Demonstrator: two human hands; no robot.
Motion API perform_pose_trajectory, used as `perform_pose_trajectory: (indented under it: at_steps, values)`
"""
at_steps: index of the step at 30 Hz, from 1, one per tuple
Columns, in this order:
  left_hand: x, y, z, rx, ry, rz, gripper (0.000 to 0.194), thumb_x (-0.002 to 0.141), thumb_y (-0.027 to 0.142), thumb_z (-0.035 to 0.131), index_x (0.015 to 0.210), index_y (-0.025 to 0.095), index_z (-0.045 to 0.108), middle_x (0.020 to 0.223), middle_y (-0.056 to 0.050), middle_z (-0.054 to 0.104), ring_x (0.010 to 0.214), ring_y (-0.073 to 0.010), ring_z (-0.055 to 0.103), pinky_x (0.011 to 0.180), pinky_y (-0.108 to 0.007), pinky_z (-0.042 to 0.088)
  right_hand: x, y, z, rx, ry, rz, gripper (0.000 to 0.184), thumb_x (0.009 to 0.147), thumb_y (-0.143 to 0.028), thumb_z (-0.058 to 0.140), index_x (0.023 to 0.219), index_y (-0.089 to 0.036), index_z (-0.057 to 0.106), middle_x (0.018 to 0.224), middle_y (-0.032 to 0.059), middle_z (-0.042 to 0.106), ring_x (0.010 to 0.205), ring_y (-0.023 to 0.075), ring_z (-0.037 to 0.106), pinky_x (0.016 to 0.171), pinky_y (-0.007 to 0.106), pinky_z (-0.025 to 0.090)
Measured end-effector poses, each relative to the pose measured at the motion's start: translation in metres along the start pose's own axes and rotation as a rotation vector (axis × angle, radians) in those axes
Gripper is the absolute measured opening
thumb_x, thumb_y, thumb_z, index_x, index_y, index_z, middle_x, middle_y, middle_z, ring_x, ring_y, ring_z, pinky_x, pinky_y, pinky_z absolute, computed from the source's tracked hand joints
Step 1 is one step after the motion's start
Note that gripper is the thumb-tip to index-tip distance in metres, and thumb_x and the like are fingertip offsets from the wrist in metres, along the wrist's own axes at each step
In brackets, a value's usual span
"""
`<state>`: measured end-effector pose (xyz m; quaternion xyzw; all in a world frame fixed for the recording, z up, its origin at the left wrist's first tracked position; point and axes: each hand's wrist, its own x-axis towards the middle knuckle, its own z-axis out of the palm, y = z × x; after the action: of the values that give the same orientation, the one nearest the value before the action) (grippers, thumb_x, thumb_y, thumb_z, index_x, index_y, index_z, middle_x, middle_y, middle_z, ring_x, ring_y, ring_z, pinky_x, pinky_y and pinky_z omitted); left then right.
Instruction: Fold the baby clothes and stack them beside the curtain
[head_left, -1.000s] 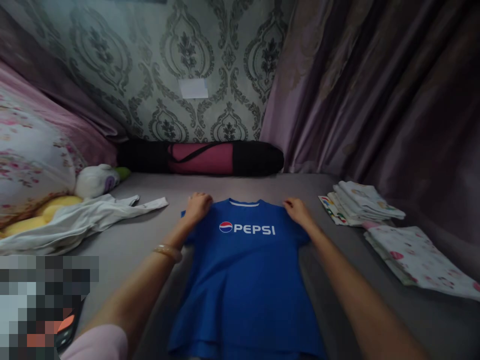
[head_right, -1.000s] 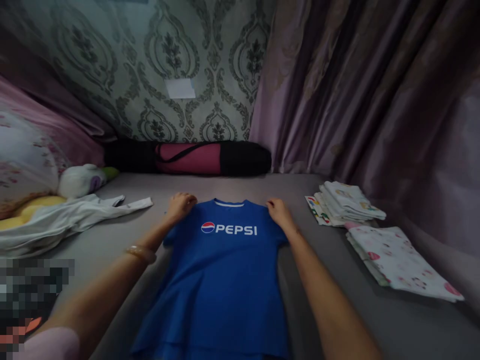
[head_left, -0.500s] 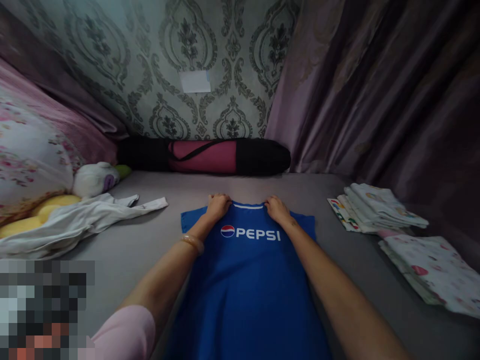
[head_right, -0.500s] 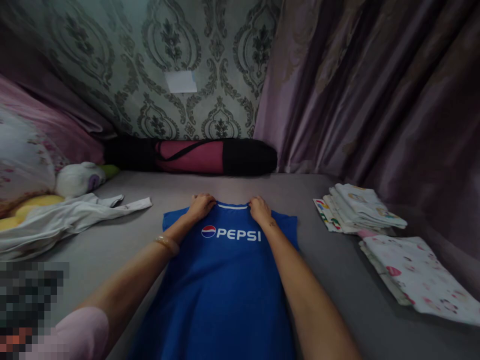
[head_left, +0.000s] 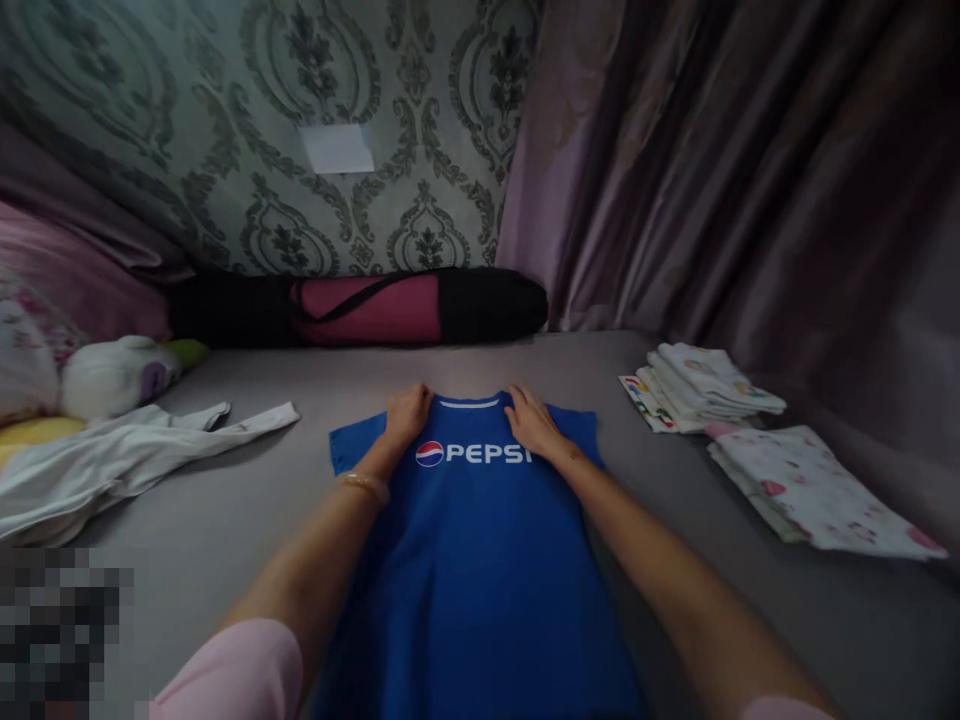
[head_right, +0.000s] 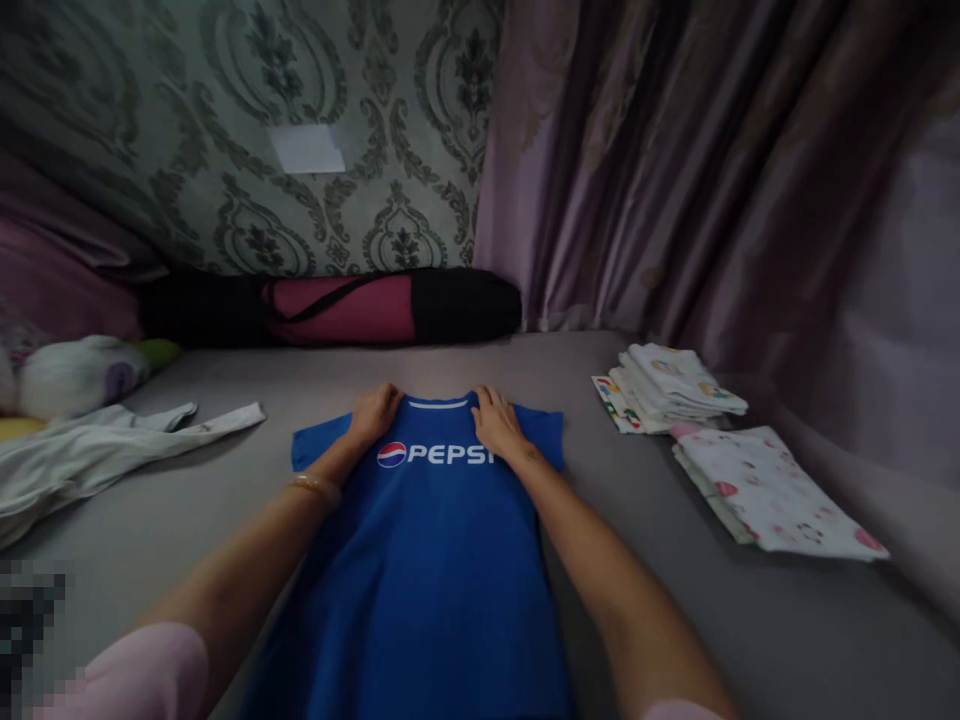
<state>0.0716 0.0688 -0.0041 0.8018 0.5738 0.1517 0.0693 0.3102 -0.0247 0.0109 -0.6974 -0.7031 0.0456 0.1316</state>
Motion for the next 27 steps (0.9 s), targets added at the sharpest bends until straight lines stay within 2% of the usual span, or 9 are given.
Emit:
perform_pose_trajectory:
  at_steps: [2,6,9,11,15,18,22,25,27]
  values:
    - [0.003,-0.002,-0.003,-0.016,-0.027,0.016,0.027,0.097,0.034,0.037,0.104,0.017,0.057,0.105,-0.012,0.067,0.1,-0.0234,0.061,0.085,-0.033,0.041,-0.02,0.022,-0.007,0.018,-0.058,-0.01,0.057,0.098,-0.041,0.024,0.147,-0.011,0.027,0.151,0.0152,0.031,0.136,0.0243,0.033,0.108,0.038,0.028]
    - [0.0,0.0,-0.024,-0.008,-0.16,0.06,0.024,0.093,0.026,0.046,0.11,0.012,0.056,0.105,-0.012,0.066,0.098,-0.0215,0.061,0.085,-0.028,0.043,-0.075,0.078,-0.028,-0.143,-0.066,0.123,0.059,0.098,-0.045,0.023,0.143,-0.011,0.037,0.149,0.0162,0.036,0.138,0.027,0.029,0.113,0.048,0.018]
    - [-0.021,-0.005,-0.047,-0.021,-0.127,0.19,0.04,0.09,0.027,0.049,0.124,0.006,0.048,0.119,-0.014,0.06,0.108,-0.0222,0.056,0.093,-0.029,0.04,-0.123,0.111,-0.051,-0.232,0.031,0.278,0.053,0.096,-0.038,0.03,0.14,-0.009,0.04,0.147,0.0188,0.038,0.136,0.0291,0.032,0.11,0.05,0.024]
    - [-0.048,-0.015,-0.063,-0.011,-0.097,0.197,0.045,0.087,0.03,0.053,0.125,0.006,0.048,0.122,-0.016,0.057,0.109,-0.0259,0.054,0.095,-0.036,0.039,-0.154,0.118,-0.067,-0.223,0.091,0.282,0.051,0.093,-0.031,0.038,0.137,-0.006,0.043,0.141,0.0209,0.045,0.13,0.0296,0.041,0.106,0.045,0.032]
    - [-0.126,-0.043,-0.09,-0.112,-0.102,0.098,0.038,0.082,0.04,0.054,0.112,0.016,0.057,0.103,-0.012,0.065,0.088,-0.0239,0.062,0.081,-0.035,0.046,-0.209,0.092,-0.083,0.066,0.06,0.313,0.035,0.091,-0.031,0.04,0.108,-0.014,0.065,0.1,0.0125,0.07,0.091,0.0226,0.065,0.083,0.033,0.049]
    - [-0.195,-0.056,-0.11,-0.248,-0.233,-0.038,0.041,0.081,0.051,0.048,0.104,0.019,0.058,0.07,-0.003,0.064,0.063,-0.0188,0.058,0.062,-0.03,0.046,-0.242,0.05,-0.081,0.427,-0.094,0.316,0.037,0.091,-0.041,0.038,0.105,-0.018,0.064,0.077,0.0043,0.069,0.058,0.0159,0.061,0.057,0.027,0.049]
    - [-0.279,-0.047,-0.129,-0.393,-0.196,-0.262,0.052,0.078,0.063,0.049,0.105,0.019,0.058,0.071,0.0,0.063,0.061,-0.0154,0.056,0.055,-0.026,0.042,-0.277,0.002,-0.076,0.526,-0.176,0.249,0.042,0.086,-0.045,0.05,0.119,-0.02,0.057,0.081,0.0025,0.067,0.058,0.0139,0.06,0.056,0.025,0.05]
    - [-0.326,-0.029,-0.127,-0.542,-0.229,-0.363,0.052,0.077,0.062,0.053,0.107,0.019,0.059,0.079,-0.002,0.065,0.069,-0.0166,0.059,0.059,-0.026,0.046,-0.295,-0.011,-0.07,0.438,-0.214,0.136,0.059,0.078,-0.039,0.06,0.134,-0.027,0.046,0.097,0.0027,0.066,0.055,0.0115,0.057,0.059,0.026,0.052]
    - [-0.346,-0.017,-0.12,-0.557,-0.196,-0.332,0.05,0.075,0.058,0.061,0.109,0.02,0.06,0.091,-0.004,0.066,0.081,-0.019,0.061,0.071,-0.03,0.049,-0.299,-0.011,-0.064,0.382,-0.212,0.053,0.061,0.08,-0.035,0.057,0.138,-0.029,0.041,0.1,0.003,0.064,0.054,0.011,0.056,0.058,0.026,0.053]
